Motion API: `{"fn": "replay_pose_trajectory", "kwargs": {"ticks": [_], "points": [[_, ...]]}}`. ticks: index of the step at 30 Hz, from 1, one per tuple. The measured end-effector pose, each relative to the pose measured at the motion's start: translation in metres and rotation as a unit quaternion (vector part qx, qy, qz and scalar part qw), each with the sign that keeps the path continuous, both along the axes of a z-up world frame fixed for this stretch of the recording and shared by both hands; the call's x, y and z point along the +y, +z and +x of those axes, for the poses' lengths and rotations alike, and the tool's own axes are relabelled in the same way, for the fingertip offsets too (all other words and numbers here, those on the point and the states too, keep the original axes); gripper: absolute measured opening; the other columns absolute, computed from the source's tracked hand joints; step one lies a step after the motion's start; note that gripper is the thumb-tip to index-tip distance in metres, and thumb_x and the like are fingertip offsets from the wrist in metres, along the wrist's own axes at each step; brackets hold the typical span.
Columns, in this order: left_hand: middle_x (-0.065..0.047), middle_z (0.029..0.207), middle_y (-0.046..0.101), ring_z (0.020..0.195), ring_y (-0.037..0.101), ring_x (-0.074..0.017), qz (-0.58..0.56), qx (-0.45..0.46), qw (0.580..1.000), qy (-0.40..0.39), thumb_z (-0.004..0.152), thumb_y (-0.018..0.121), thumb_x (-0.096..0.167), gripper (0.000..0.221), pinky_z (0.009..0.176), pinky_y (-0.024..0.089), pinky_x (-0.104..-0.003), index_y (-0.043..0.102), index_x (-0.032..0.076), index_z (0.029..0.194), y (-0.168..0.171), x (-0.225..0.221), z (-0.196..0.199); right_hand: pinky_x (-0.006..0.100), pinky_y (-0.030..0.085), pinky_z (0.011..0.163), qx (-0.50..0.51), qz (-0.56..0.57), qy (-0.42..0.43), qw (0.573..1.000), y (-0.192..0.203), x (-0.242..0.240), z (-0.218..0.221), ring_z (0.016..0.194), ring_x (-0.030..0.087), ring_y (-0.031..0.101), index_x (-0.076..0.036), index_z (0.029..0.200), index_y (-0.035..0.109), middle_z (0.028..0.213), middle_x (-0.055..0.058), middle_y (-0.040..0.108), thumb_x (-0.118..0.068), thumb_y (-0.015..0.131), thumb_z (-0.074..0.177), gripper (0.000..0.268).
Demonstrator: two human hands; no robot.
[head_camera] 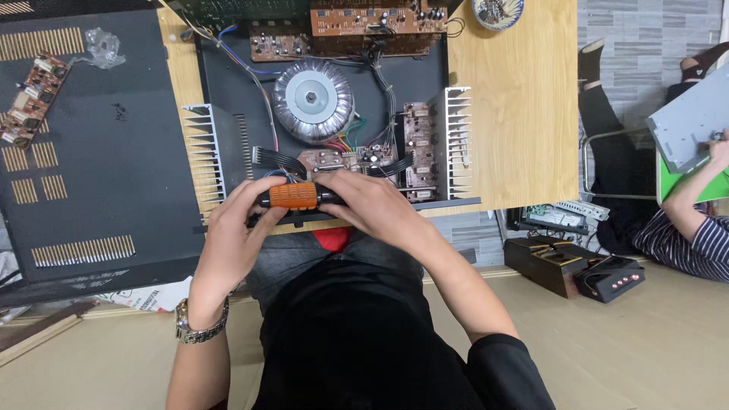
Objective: Repairing an electronic amplifier by adjusting internal components with a screwdriver
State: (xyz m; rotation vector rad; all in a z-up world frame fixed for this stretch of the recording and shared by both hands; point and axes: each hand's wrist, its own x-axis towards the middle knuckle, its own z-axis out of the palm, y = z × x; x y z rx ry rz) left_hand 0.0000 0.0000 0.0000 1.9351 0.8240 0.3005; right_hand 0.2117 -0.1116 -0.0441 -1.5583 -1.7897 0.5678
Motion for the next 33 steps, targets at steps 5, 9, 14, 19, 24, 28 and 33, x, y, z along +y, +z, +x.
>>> {"fn": "replay_pose_trajectory", "kwargs": {"ticks": [5, 9, 14, 19, 24, 28, 33], "points": [[-0.017, 0.092, 0.065, 0.083, 0.069, -0.0347, 0.001, -0.001, 1.000, -0.007, 0.102, 0.062, 0.012, 0.034, 0.071, 0.056, -0.046, 0.062, 0.006, 0.135, -0.005, 0.001, -0.001, 0.049, 0.060, 0.081, 0.020, -0.024, 0.006, 1.000, 0.005, 0.001, 0.000, 0.098, 0.040, 0.070, -0.003, 0.128, 0.061, 0.101, 0.018, 0.068, -0.019, 0.067, 0.099, 0.034], [-0.017, 0.090, 0.065, 0.079, 0.065, -0.0312, 0.006, 0.005, 1.000, -0.015, 0.100, 0.063, 0.011, 0.034, 0.071, 0.053, -0.044, 0.063, 0.005, 0.133, -0.007, 0.005, -0.001, 0.050, 0.060, 0.082, 0.048, -0.053, 0.015, 0.997, 0.009, 0.002, 0.003, 0.098, 0.041, 0.070, -0.001, 0.128, 0.061, 0.101, 0.020, 0.068, -0.018, 0.065, 0.100, 0.034], [-0.018, 0.088, 0.065, 0.076, 0.065, -0.0307, 0.001, 0.008, 1.000, -0.023, 0.099, 0.064, 0.010, 0.032, 0.068, 0.051, -0.042, 0.064, 0.002, 0.130, -0.010, 0.007, 0.004, 0.049, 0.059, 0.084, 0.051, -0.087, 0.014, 0.995, 0.009, 0.004, 0.006, 0.100, 0.040, 0.070, -0.001, 0.130, 0.060, 0.101, 0.020, 0.068, -0.022, 0.062, 0.102, 0.035], [-0.017, 0.084, 0.063, 0.076, 0.064, -0.0292, -0.005, 0.009, 1.000, -0.023, 0.099, 0.065, 0.010, 0.031, 0.067, 0.050, -0.040, 0.064, 0.002, 0.129, -0.011, 0.010, 0.008, 0.047, 0.059, 0.086, 0.063, -0.106, 0.014, 0.992, 0.015, 0.007, 0.007, 0.099, 0.040, 0.071, 0.002, 0.128, 0.061, 0.102, 0.021, 0.069, -0.020, 0.062, 0.102, 0.034], [-0.016, 0.081, 0.061, 0.075, 0.062, -0.0281, -0.012, 0.016, 0.999, -0.029, 0.100, 0.064, 0.015, 0.031, 0.065, 0.049, -0.040, 0.064, 0.004, 0.128, -0.009, 0.012, 0.009, 0.050, 0.057, 0.092, 0.061, -0.131, 0.025, 0.989, 0.017, 0.008, 0.009, 0.106, 0.042, 0.069, 0.003, 0.130, 0.060, 0.108, 0.024, 0.069, -0.021, 0.060, 0.103, 0.037], [-0.016, 0.079, 0.060, 0.073, 0.062, -0.0284, -0.014, 0.016, 0.999, -0.032, 0.101, 0.063, 0.019, 0.030, 0.063, 0.049, -0.040, 0.064, 0.005, 0.127, -0.016, 0.013, 0.007, 0.051, 0.056, 0.094, 0.053, -0.146, 0.031, 0.987, 0.017, 0.007, 0.009, 0.109, 0.043, 0.069, 0.004, 0.130, 0.059, 0.110, 0.025, 0.069, -0.021, 0.059, 0.103, 0.037], [-0.017, 0.082, 0.061, 0.072, 0.061, -0.0276, -0.005, 0.023, 0.999, -0.033, 0.103, 0.059, 0.024, 0.030, 0.060, 0.049, -0.037, 0.065, 0.002, 0.124, -0.028, 0.013, 0.004, 0.051, 0.054, 0.099, 0.050, -0.186, 0.031, 0.981, 0.026, 0.007, 0.010, 0.116, 0.042, 0.067, 0.005, 0.132, 0.058, 0.117, 0.027, 0.069, -0.023, 0.058, 0.103, 0.040]]}}
